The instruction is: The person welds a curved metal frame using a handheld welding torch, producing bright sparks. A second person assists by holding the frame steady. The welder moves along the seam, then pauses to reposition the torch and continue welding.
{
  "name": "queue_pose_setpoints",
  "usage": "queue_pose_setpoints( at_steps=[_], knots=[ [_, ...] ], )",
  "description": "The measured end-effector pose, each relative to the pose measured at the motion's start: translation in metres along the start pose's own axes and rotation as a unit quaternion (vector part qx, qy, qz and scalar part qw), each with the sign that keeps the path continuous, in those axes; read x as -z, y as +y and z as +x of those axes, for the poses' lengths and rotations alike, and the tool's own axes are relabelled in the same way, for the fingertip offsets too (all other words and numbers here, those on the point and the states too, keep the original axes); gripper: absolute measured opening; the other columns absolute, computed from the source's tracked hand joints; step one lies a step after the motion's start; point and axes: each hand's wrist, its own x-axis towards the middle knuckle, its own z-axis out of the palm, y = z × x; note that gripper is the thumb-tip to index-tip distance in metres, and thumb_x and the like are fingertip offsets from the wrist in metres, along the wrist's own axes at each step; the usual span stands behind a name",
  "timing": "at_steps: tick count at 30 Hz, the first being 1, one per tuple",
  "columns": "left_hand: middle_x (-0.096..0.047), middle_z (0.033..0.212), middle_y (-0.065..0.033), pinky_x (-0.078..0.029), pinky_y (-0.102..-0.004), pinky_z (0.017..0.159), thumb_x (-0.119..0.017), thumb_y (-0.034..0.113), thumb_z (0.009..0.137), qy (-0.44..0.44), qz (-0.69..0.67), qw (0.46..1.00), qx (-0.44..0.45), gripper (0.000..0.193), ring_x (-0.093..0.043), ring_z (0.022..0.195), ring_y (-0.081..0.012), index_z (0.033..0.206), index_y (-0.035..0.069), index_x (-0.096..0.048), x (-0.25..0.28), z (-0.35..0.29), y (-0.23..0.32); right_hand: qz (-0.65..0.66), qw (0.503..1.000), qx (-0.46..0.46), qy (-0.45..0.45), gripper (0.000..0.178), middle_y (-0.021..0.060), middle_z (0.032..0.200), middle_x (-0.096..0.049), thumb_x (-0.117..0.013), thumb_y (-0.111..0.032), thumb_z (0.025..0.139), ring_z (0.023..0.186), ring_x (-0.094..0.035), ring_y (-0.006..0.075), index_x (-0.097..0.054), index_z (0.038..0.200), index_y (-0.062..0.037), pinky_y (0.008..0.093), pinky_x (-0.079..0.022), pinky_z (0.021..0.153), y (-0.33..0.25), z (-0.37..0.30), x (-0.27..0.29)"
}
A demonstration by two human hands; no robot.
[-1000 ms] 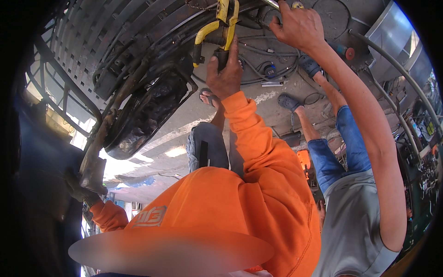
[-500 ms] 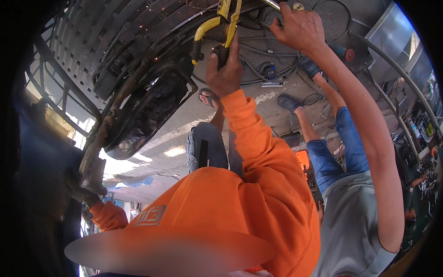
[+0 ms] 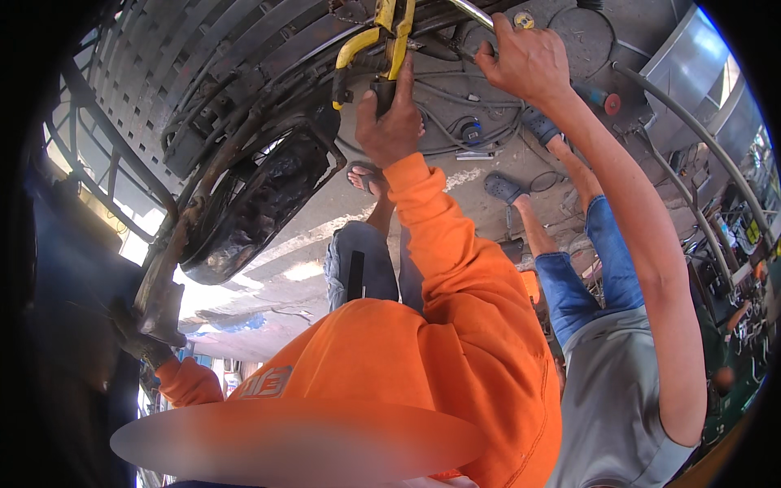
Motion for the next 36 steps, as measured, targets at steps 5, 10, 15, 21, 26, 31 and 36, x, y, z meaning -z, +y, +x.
queue_pose_setpoints(
  at_steps=[5,10,15,21,26,31,36],
  knots=[
    [-0.067,0.127,-0.0135,-0.053,-0.0367,0.095,-0.057,0.033,0.103,0.006,-0.021,0.999,0.04,0.047,-0.064,0.117,-0.0234,0.129,-0.004,-0.067,0.001,0.001,-0.004,0.01,1.0,-0.006,-0.006,0.082,0.0306,0.131,-0.061,-0.06,-0.013,0.089,0.108,-0.07,0.0397,-0.021,0.158,0.0058,0.0394,-0.055,0.091,0.007,0.002,-0.002],
    [-0.061,0.125,-0.0158,-0.054,-0.0369,0.095,-0.091,0.05,0.072,0.017,-0.144,0.981,0.129,0.085,-0.062,0.116,-0.0287,0.131,-0.003,-0.062,0.008,0.007,-0.022,0.007,1.0,-0.003,0.001,0.081,0.0299,0.127,-0.064,-0.06,-0.016,0.089,0.106,-0.07,0.0408,-0.023,0.158,0.0053,0.0412,-0.055,0.091,0.006,0.003,-0.002],
    [-0.062,0.124,-0.0159,-0.055,-0.0363,0.092,-0.091,0.053,0.07,-0.053,0.067,0.992,-0.088,0.086,-0.063,0.114,-0.0291,0.13,-0.003,-0.062,0.015,0.008,-0.038,-0.037,0.998,-0.053,-0.022,0.084,0.0285,0.124,-0.065,-0.06,-0.018,0.089,0.104,-0.07,0.0405,-0.02,0.159,0.0046,0.0412,-0.056,0.088,0.003,0.002,-0.001],
    [-0.062,0.126,-0.0178,-0.057,-0.0393,0.092,-0.088,0.057,0.072,-0.029,0.031,0.999,-0.028,0.088,-0.064,0.113,-0.0327,0.132,-0.001,-0.062,0.014,0.006,-0.033,0.035,0.999,-0.018,0.001,0.083,0.0289,0.13,-0.063,-0.058,-0.015,0.09,0.111,-0.069,0.0399,-0.018,0.159,0.005,0.0393,-0.054,0.094,0.001,0.004,-0.003],
    [-0.062,0.126,-0.0186,-0.056,-0.0401,0.093,-0.086,0.055,0.076,-0.021,0.001,1.0,0.019,0.085,-0.065,0.114,-0.0329,0.133,-0.002,-0.061,0.009,0.005,-0.021,0.019,1.0,-0.019,-0.007,0.079,0.0292,0.129,-0.062,-0.058,-0.014,0.09,0.111,-0.068,0.0381,-0.021,0.158,0.0065,0.038,-0.053,0.095,0.003,0.007,-0.004],
    [-0.063,0.125,-0.0184,-0.056,-0.0405,0.094,-0.088,0.053,0.075,-0.01,-0.052,0.997,0.048,0.085,-0.065,0.113,-0.0319,0.132,-0.003,-0.061,0.009,0.005,-0.023,0.006,1.0,0.0,0.012,0.073,0.0244,0.124,-0.065,-0.057,-0.012,0.091,0.107,-0.07,0.0307,-0.028,0.155,0.0078,0.0356,-0.056,0.091,0.007,0.008,-0.008],
    [-0.064,0.125,-0.0172,-0.055,-0.0402,0.096,-0.084,0.051,0.078,-0.025,0.04,0.998,-0.046,0.078,-0.065,0.113,-0.0301,0.131,-0.002,-0.063,0.007,0.004,-0.024,0.002,1.0,0.009,0.017,0.074,0.025,0.122,-0.066,-0.057,-0.012,0.091,0.106,-0.07,0.0309,-0.028,0.155,0.0085,0.0358,-0.056,0.091,0.008,0.009,-0.009]
  ],
)
